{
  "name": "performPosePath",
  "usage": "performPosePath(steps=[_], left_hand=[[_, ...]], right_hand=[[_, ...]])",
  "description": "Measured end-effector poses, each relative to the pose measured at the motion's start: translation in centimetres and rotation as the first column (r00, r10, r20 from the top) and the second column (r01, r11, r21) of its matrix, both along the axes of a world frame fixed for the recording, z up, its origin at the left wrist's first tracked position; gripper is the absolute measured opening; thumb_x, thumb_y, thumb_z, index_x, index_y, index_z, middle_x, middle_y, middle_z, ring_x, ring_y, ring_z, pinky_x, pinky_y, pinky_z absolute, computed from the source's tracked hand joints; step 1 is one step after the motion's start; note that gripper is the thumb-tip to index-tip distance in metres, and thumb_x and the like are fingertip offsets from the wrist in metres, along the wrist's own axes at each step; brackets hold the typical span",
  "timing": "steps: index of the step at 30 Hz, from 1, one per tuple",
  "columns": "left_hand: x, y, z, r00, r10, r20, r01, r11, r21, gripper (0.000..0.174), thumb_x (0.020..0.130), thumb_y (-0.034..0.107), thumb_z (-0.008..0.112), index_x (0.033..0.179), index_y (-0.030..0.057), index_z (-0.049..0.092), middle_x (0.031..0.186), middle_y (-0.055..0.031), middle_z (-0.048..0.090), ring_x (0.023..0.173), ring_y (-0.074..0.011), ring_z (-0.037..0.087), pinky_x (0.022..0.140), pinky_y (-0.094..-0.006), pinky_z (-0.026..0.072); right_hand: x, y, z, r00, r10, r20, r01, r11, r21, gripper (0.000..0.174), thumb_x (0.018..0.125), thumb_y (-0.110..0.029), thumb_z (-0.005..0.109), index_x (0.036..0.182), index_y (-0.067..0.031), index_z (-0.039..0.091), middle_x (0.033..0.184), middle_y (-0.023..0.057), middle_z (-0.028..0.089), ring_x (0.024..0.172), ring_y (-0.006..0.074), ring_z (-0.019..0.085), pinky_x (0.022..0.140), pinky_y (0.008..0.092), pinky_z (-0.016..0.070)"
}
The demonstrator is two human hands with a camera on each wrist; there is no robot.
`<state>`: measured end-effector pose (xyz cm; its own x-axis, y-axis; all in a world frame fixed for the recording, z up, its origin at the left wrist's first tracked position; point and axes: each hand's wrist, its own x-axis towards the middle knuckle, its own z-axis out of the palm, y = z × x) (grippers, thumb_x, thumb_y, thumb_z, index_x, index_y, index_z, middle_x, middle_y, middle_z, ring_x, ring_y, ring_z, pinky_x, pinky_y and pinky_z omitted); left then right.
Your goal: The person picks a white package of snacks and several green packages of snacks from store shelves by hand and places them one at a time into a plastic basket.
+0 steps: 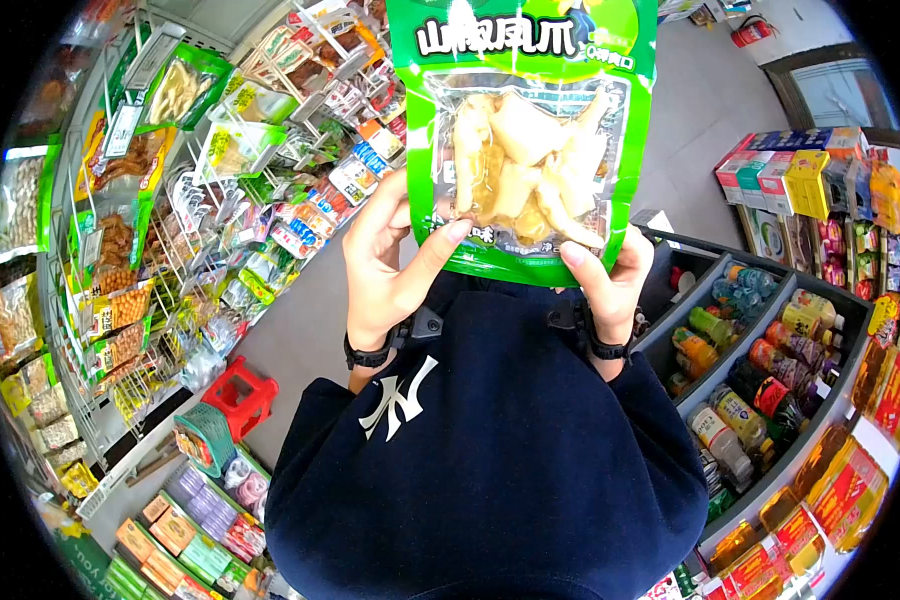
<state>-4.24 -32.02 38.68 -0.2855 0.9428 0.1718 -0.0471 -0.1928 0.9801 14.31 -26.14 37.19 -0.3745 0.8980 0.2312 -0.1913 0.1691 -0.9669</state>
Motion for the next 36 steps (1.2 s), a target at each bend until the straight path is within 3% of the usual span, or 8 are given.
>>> performPosePath(steps=[2,4,8,11,16,29,31,36], left_hand=[[0.7,0.6,0.0,1.000,0.010,0.002,-0.010,1.000,0.007,0.041,0.074,-0.002,0.060,0.112,-0.0051,0.045,0.092,-0.0071,0.057,0.081,-0.0106,0.057,0.074,-0.0227,0.0434],[1.3,1.3,-0.1,1.000,0.021,0.004,-0.021,1.000,0.013,0.041,0.074,-0.003,0.060,0.112,-0.0052,0.045,0.091,-0.0071,0.057,0.081,-0.0109,0.057,0.074,-0.0226,0.0435],[2.4,2.6,-0.4,0.999,-0.004,-0.036,0.005,0.999,0.036,0.041,0.074,-0.003,0.060,0.112,-0.0056,0.045,0.091,-0.0071,0.057,0.082,-0.0113,0.057,0.073,-0.0230,0.0437],[3.2,3.4,-0.5,0.999,-0.024,-0.047,0.026,0.999,0.035,0.041,0.074,-0.003,0.060,0.112,-0.0058,0.045,0.090,-0.0070,0.057,0.082,-0.0113,0.057,0.073,-0.0230,0.0436],[5.0,4.8,-0.4,0.998,-0.034,-0.049,0.036,0.999,0.032,0.039,0.074,-0.003,0.060,0.111,-0.0058,0.045,0.088,-0.0067,0.057,0.081,-0.0115,0.057,0.073,-0.0227,0.0433],[9.0,7.4,-0.7,0.997,-0.065,-0.028,0.066,0.998,0.023,0.039,0.074,-0.004,0.060,0.111,-0.0059,0.045,0.089,-0.0081,0.059,0.083,-0.0124,0.057,0.074,-0.0230,0.0433],[9.6,7.6,-0.8,0.998,-0.067,0.000,0.067,0.997,0.032,0.040,0.074,-0.004,0.060,0.111,-0.0059,0.045,0.090,-0.0086,0.059,0.083,-0.0124,0.058,0.075,-0.0232,0.0434],[11.1,8.0,-1.1,0.999,-0.040,0.012,0.040,0.999,0.031,0.039,0.074,-0.004,0.059,0.111,-0.0057,0.046,0.089,-0.0083,0.061,0.083,-0.0118,0.058,0.075,-0.0231,0.0433]], right_hand=[[0.6,0.5,-0.2,1.000,-0.014,-0.012,0.015,1.000,0.007,0.017,0.073,-0.004,0.060,0.088,0.0049,0.060,0.066,0.0062,0.060,0.053,0.0072,0.052,0.048,0.0192,0.0392],[1.3,1.0,-0.3,0.999,-0.026,-0.044,0.020,0.992,-0.128,0.014,0.076,-0.007,0.057,0.082,0.0052,0.059,0.062,0.0045,0.057,0.053,0.0070,0.050,0.049,0.0196,0.0372],[2.8,2.4,-0.2,0.999,-0.048,0.003,0.048,0.999,-0.018,0.013,0.077,-0.008,0.055,0.075,0.0049,0.057,0.059,0.0030,0.054,0.052,0.0066,0.047,0.048,0.0198,0.0355],[3.6,2.9,-0.2,0.998,-0.066,0.018,0.067,0.987,-0.145,0.013,0.077,-0.007,0.055,0.070,0.0046,0.055,0.058,0.0021,0.052,0.051,0.0063,0.046,0.047,0.0205,0.0346],[5.2,4.2,0.2,0.987,-0.122,0.101,0.119,0.992,0.032,0.012,0.076,-0.005,0.055,0.068,0.0041,0.055,0.057,0.0035,0.053,0.049,0.0071,0.046,0.045,0.0211,0.0336],[9.9,6.8,-0.1,0.995,-0.064,0.080,0.058,0.996,0.067,0.010,0.077,-0.003,0.054,0.073,0.0053,0.058,0.055,0.0051,0.053,0.048,0.0099,0.049,0.046,0.0232,0.0359],[11.3,7.2,-0.4,0.997,0.020,0.079,-0.023,0.999,0.043,0.014,0.077,-0.007,0.053,0.075,0.0056,0.059,0.057,0.0064,0.056,0.050,0.0109,0.051,0.048,0.0235,0.0381],[11.8,7.3,-0.4,0.998,-0.031,0.049,0.027,0.997,0.078,0.013,0.076,-0.008,0.055,0.074,0.0045,0.059,0.057,0.0063,0.056,0.051,0.0107,0.052,0.049,0.0228,0.0388]])
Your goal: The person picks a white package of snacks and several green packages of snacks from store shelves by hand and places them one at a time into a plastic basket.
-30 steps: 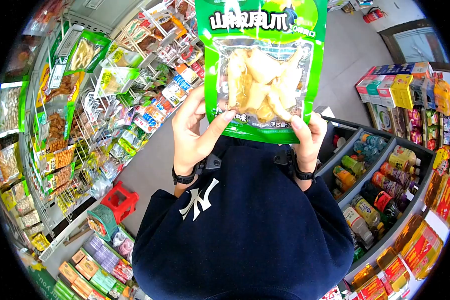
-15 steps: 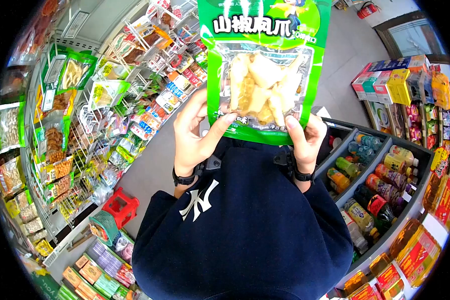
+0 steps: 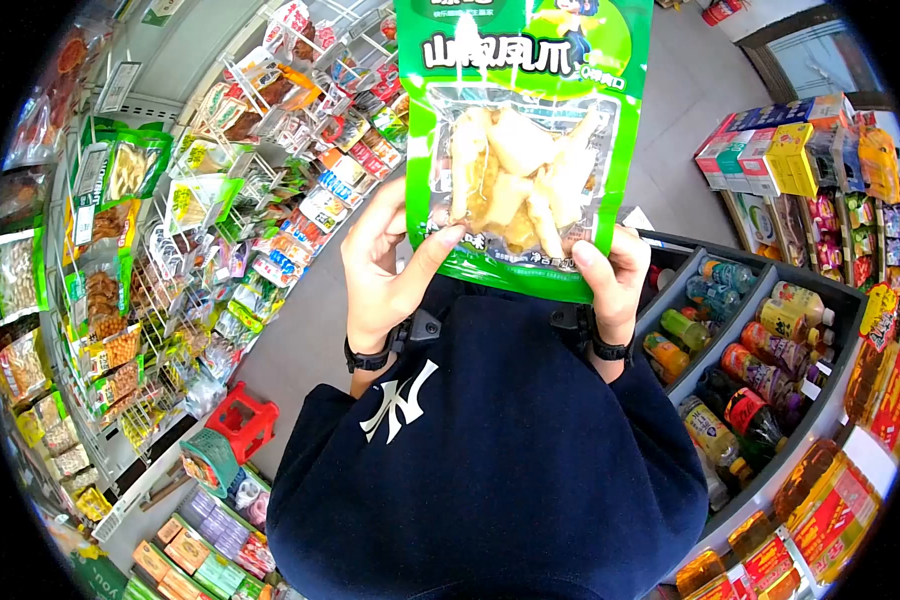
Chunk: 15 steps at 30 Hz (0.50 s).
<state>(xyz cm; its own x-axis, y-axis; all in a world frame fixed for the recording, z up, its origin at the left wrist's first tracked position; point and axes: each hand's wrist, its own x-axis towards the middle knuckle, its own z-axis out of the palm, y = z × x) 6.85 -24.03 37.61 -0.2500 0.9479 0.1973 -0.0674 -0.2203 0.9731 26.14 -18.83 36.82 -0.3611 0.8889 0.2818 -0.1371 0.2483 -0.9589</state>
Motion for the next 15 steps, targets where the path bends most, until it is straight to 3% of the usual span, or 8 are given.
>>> performPosePath(steps=[3,5,15], left_hand=[[0.7,-0.1,0.0,0.999,-0.016,-0.039,0.016,1.000,-0.018,0.039,0.074,-0.003,0.059,0.110,-0.0060,0.046,0.086,-0.0081,0.062,0.081,-0.0109,0.058,0.073,-0.0223,0.0431],[0.8,-0.1,-0.1,0.999,-0.018,-0.042,0.018,1.000,-0.021,0.038,0.074,-0.003,0.060,0.110,-0.0061,0.046,0.086,-0.0084,0.062,0.080,-0.0105,0.058,0.073,-0.0220,0.0430],[1.4,-0.4,0.0,0.997,-0.034,-0.068,0.032,0.999,-0.033,0.038,0.074,-0.002,0.060,0.109,-0.0068,0.046,0.085,-0.0101,0.062,0.079,-0.0110,0.058,0.072,-0.0222,0.0436]], right_hand=[[0.6,-0.2,-0.1,1.000,0.008,0.021,-0.008,1.000,0.012,0.009,0.074,-0.005,0.058,0.072,0.0034,0.059,0.057,0.0054,0.056,0.051,0.0096,0.051,0.049,0.0225,0.0385],[1.0,-0.3,-0.2,0.998,0.028,0.050,-0.024,0.997,-0.075,0.007,0.072,-0.003,0.061,0.070,0.0026,0.058,0.060,0.0052,0.058,0.052,0.0087,0.052,0.050,0.0216,0.0392],[1.3,-1.2,-0.2,0.998,-0.005,0.056,0.009,0.997,-0.078,0.006,0.073,-0.003,0.060,0.070,0.0011,0.058,0.062,0.0049,0.059,0.054,0.0082,0.053,0.051,0.0213,0.0395]])
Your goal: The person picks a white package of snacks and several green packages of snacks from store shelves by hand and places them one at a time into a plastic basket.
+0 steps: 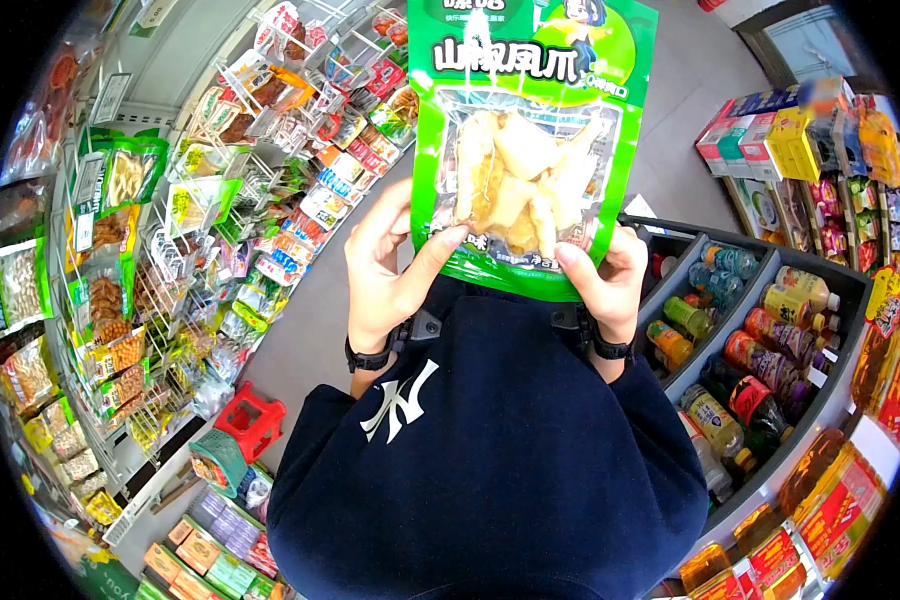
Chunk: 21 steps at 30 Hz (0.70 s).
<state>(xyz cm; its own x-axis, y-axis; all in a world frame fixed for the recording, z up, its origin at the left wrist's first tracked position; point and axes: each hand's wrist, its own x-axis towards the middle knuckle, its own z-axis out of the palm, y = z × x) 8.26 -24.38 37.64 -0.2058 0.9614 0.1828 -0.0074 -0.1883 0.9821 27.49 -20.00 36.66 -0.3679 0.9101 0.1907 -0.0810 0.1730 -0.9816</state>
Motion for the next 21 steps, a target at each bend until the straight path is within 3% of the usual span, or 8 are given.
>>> performPosePath(steps=[9,14,21], left_hand=[[-0.2,1.3,-0.2,0.998,-0.060,-0.003,0.060,0.998,-0.023,0.038,0.074,-0.002,0.061,0.109,-0.0066,0.046,0.085,-0.0101,0.062,0.078,-0.0109,0.058,0.072,-0.0223,0.0437],[-0.5,2.5,-0.2,0.999,-0.053,-0.002,0.053,0.999,-0.010,0.038,0.074,-0.002,0.060,0.109,-0.0062,0.046,0.084,-0.0097,0.062,0.078,-0.0103,0.058,0.071,-0.0219,0.0434],[-0.9,5.1,0.0,0.998,-0.058,-0.023,0.057,0.998,-0.029,0.036,0.074,-0.002,0.060,0.107,-0.0064,0.047,0.085,-0.0088,0.062,0.079,-0.0108,0.058,0.073,-0.0215,0.0426]], right_hand=[[0.4,0.3,-0.2,0.999,-0.040,0.025,0.040,0.999,-0.008,0.005,0.073,-0.003,0.060,0.069,0.0010,0.058,0.062,0.0059,0.059,0.054,0.0090,0.054,0.050,0.0213,0.0394],[0.1,1.3,-0.7,0.999,-0.038,-0.007,0.038,0.999,0.002,0.012,0.068,-0.005,0.066,0.075,0.0001,0.058,0.069,0.0059,0.061,0.061,0.0093,0.057,0.057,0.0212,0.0438],[-0.9,3.3,-0.4,0.997,-0.077,0.020,0.079,0.991,-0.111,0.016,0.069,-0.005,0.066,0.082,0.0008,0.058,0.069,0.0047,0.061,0.061,0.0083,0.057,0.057,0.0205,0.0440]])
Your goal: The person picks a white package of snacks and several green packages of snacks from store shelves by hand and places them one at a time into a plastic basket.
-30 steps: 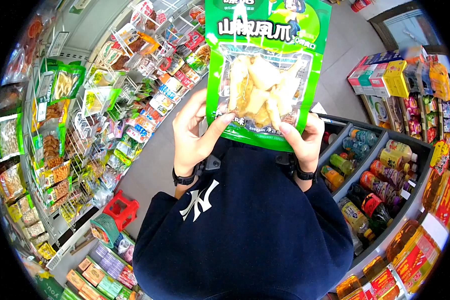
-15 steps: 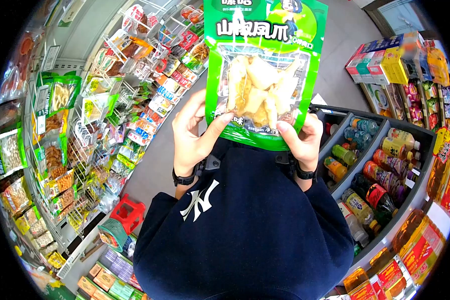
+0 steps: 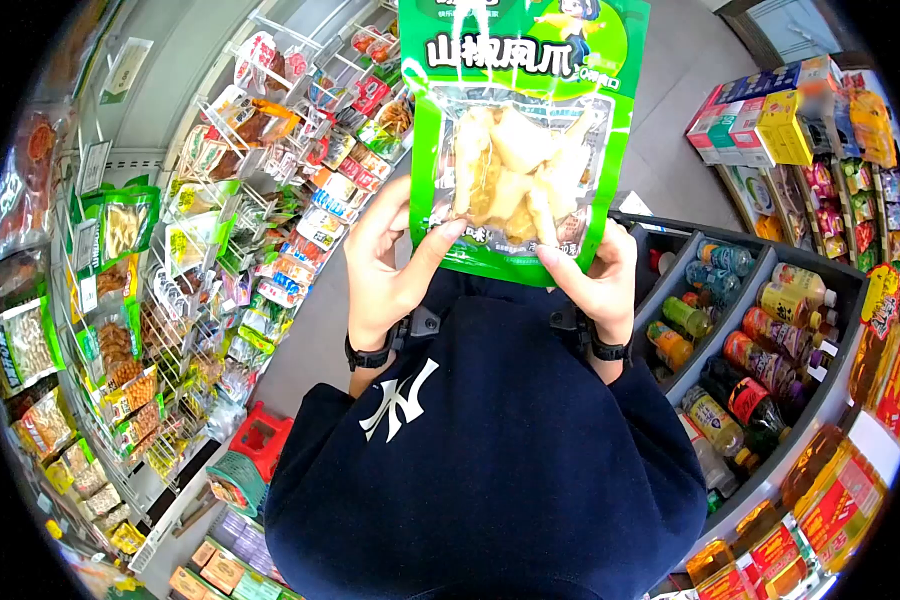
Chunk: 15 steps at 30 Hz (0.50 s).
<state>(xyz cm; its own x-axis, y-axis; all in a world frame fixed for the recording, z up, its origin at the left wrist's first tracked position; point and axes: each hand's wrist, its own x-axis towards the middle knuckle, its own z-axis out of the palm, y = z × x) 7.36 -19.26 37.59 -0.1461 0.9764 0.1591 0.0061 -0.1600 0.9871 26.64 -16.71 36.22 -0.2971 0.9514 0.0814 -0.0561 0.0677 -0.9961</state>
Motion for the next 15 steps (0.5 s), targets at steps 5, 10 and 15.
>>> performPosePath(steps=[5,10,15], left_hand=[[-0.2,2.2,0.1,1.000,-0.012,-0.002,0.012,1.000,0.003,0.037,0.074,-0.002,0.060,0.108,-0.0065,0.046,0.084,-0.0081,0.061,0.080,-0.0111,0.058,0.073,-0.0218,0.0427],[-0.3,4.8,0.0,0.999,-0.035,-0.018,0.035,0.999,0.013,0.038,0.074,-0.003,0.060,0.109,-0.0067,0.046,0.085,-0.0082,0.061,0.081,-0.0115,0.058,0.073,-0.0222,0.0428],[-0.4,6.7,0.1,0.998,-0.067,-0.006,0.067,0.998,-0.019,0.041,0.073,-0.003,0.060,0.111,-0.0039,0.045,0.089,-0.0078,0.061,0.082,-0.0097,0.056,0.076,-0.0221,0.0407]], right_hand=[[-0.3,1.8,0.2,1.000,-0.017,-0.009,0.016,0.996,-0.092,0.017,0.070,-0.005,0.065,0.085,0.0016,0.058,0.065,0.0033,0.060,0.056,0.0070,0.054,0.052,0.0196,0.0420],[-0.3,4.0,0.3,0.999,-0.031,0.025,0.033,0.996,-0.080,0.017,0.071,-0.005,0.064,0.085,0.0016,0.058,0.061,0.0029,0.058,0.050,0.0067,0.053,0.047,0.0201,0.0402],[-0.5,5.4,0.4,0.997,-0.069,0.034,0.071,0.996,-0.048,0.016,0.072,-0.005,0.063,0.086,0.0015,0.058,0.058,0.0029,0.057,0.049,0.0071,0.053,0.046,0.0205,0.0400]])
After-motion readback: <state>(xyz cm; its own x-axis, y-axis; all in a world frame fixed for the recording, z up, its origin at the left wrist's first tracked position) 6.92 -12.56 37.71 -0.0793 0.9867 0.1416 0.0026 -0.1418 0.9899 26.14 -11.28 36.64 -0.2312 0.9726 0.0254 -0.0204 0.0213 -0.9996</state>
